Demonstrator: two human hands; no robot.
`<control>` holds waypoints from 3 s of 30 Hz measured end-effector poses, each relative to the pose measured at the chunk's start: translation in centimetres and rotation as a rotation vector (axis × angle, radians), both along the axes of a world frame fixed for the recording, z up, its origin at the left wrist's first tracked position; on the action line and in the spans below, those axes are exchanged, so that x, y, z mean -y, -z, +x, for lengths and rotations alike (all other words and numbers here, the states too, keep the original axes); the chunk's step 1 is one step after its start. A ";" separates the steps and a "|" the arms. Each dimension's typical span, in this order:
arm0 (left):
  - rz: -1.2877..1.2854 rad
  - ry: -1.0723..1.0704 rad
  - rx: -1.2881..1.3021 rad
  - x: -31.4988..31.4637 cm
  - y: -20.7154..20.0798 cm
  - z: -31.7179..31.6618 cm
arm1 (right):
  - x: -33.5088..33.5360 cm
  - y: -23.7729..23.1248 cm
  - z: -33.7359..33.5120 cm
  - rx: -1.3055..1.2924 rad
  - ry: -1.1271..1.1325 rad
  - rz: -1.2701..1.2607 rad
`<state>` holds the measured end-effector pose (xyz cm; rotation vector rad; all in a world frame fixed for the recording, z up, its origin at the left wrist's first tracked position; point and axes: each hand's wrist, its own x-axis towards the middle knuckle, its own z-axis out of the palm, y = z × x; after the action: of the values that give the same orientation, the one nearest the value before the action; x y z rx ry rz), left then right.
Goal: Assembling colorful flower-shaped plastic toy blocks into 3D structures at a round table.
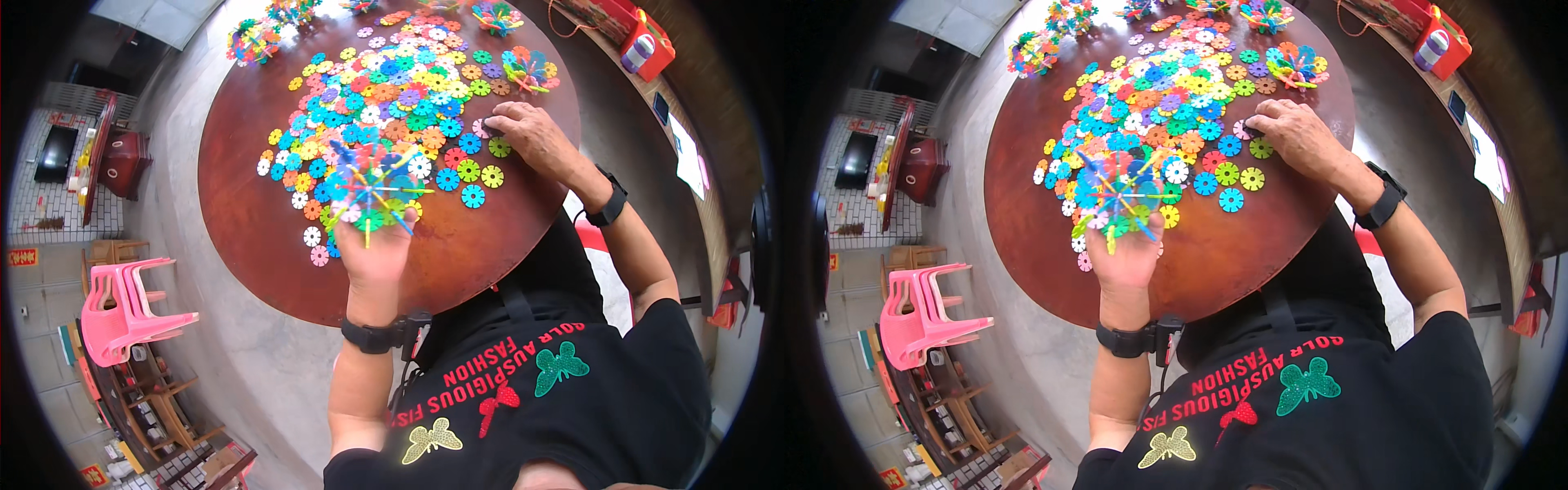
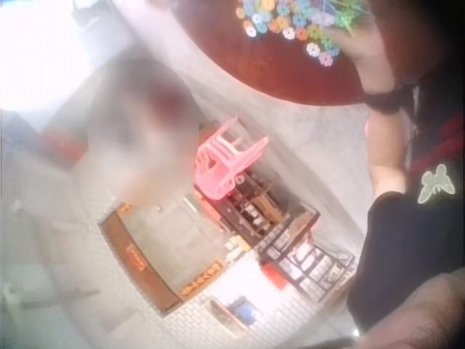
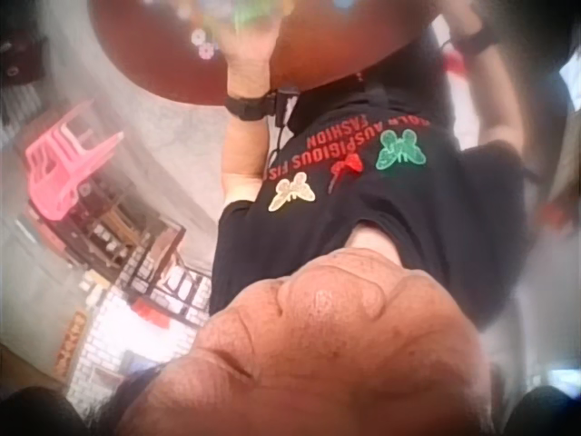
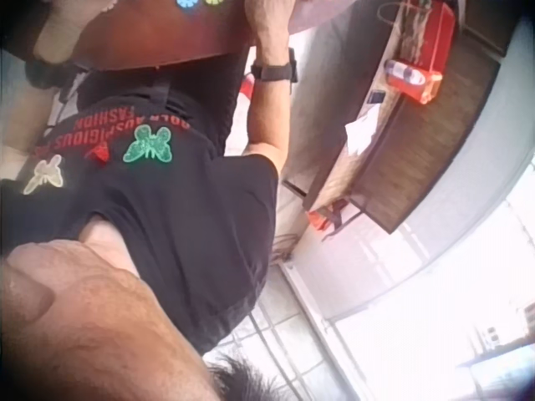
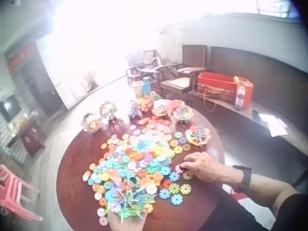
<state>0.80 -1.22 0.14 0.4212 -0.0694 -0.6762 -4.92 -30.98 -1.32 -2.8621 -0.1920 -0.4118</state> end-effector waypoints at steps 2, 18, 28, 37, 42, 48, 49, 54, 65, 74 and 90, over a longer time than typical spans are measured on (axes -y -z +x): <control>0.035 -0.065 -0.020 -0.3 0.6 -0.1 | -0.1 -0.1 0.2 0.096 -0.010 -0.020; 0.054 0.036 -0.137 1.0 -0.8 -0.9 | -4.7 -0.7 -0.3 0.007 -0.295 -0.017; 0.062 0.220 -0.165 1.9 -2.3 -1.5 | -5.1 -0.9 -0.6 -0.054 -0.279 -0.004; 0.083 0.219 -0.149 1.7 -1.9 -1.2 | -4.8 -1.3 -1.1 -0.049 -0.286 -0.017; 0.244 0.150 -0.095 1.8 -2.2 -1.6 | -4.5 -1.1 -1.0 -0.049 -0.274 -0.016; 0.291 0.153 0.012 2.0 -2.3 -1.8 | -4.2 -2.1 -0.9 -0.132 -0.276 0.018; 0.281 0.152 0.004 1.9 -2.2 -1.7 | -4.2 -2.2 -1.0 -0.121 -0.284 0.019; 0.289 0.161 0.000 2.0 -2.3 -1.8 | -4.1 -1.1 -1.1 -0.087 -0.286 -0.027; 0.267 0.164 0.007 1.9 -2.1 -1.7 | -4.4 -0.7 -0.7 -0.059 -0.182 0.053; 0.257 0.142 -0.025 1.7 -1.6 -1.6 | -4.8 -0.4 -0.9 -0.041 -0.206 -0.099; 0.355 0.067 0.109 2.2 -1.6 -2.1 | -4.8 -3.6 -0.7 0.022 -0.100 0.307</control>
<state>-1.26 -3.44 1.73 0.8004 -0.0664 -0.7339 -5.65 -26.19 2.31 -2.5360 -0.2512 -0.4139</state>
